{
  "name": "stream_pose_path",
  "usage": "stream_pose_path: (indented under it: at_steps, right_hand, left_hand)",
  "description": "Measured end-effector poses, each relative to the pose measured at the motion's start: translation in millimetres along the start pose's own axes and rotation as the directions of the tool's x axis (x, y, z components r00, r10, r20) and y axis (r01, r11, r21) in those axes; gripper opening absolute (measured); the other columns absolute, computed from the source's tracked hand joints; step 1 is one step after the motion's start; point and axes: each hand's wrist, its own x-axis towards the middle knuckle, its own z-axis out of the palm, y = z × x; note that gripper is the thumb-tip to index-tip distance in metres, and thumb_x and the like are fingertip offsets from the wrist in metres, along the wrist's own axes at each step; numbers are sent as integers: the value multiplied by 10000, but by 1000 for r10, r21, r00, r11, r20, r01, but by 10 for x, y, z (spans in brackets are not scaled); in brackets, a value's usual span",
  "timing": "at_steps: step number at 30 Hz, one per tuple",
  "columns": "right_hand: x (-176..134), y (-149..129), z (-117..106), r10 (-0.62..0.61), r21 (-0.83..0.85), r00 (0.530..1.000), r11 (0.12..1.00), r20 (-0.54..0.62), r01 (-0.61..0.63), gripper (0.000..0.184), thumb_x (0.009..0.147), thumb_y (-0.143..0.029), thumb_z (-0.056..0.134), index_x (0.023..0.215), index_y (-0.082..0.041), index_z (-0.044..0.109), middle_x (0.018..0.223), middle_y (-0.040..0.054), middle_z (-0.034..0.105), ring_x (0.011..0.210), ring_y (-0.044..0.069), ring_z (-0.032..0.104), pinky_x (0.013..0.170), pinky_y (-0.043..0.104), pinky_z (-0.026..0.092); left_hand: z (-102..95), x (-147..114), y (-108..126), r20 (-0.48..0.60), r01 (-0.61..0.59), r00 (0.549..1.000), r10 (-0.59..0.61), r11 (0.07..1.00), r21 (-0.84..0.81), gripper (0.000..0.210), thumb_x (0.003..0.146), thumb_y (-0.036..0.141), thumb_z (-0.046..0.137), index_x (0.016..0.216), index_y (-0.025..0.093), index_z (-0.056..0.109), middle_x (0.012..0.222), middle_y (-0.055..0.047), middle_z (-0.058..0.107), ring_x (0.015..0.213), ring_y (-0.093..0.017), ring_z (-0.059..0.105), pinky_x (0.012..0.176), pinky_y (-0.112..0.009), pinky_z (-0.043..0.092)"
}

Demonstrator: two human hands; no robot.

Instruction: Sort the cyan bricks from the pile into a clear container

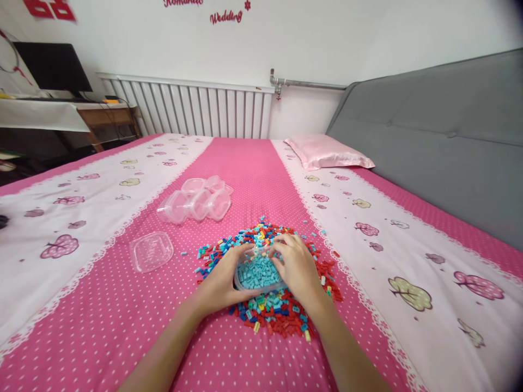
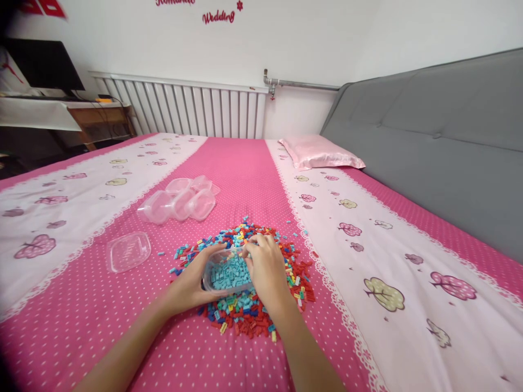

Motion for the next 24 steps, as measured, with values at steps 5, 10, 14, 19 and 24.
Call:
stream_pose_path:
  at_steps: [5,10,14,19,24]
  right_hand:
    - [15,54,-93,-20,61,1000,998,6,19,128,921,-162,612,897,-212,727,1077,69,667,1039,241,558,957,390,456]
    - [2,53,-128,-30,-15,994,999,101,31,234,983,-226,536,948,-210,766,1158,87,666,1099,257,538,999,409,433]
    - [-15,27,-102,-40,-53,990,997,137,48,255,992,-248,530,928,-200,771,1153,96,663,1119,251,529,1007,389,434]
    - [-6,9,-116,-45,-10,995,999,87,46,245,993,-244,522,944,-216,760,1135,78,669,1092,244,542,993,385,432]
    - [34,1,-176,-10,124,997,992,-71,19,292,1017,-281,459,872,-198,699,1024,76,673,1027,237,555,949,369,418]
  left_hand:
    - [-1,7,-24,-35,17,999,-17,1000,8,853,767,422,818,1459,282,341,1416,-137,524,1273,-345,555,1053,-545,473]
    - [-13,8,-39,-51,7,999,-7,1000,2,831,780,420,803,1453,279,336,1401,-131,528,1255,-340,567,1043,-524,486]
    - [-14,3,-50,-33,4,999,-4,1000,9,838,792,419,796,1459,293,304,1402,-127,516,1254,-335,564,1043,-527,482]
    - [-15,0,-60,-25,10,1000,-10,1000,9,841,795,409,797,1456,295,290,1408,-123,505,1260,-324,557,1045,-518,481]
    - [-14,-1,-57,-31,32,999,-32,999,8,834,784,411,807,1449,280,320,1423,-130,496,1276,-331,546,1059,-511,471]
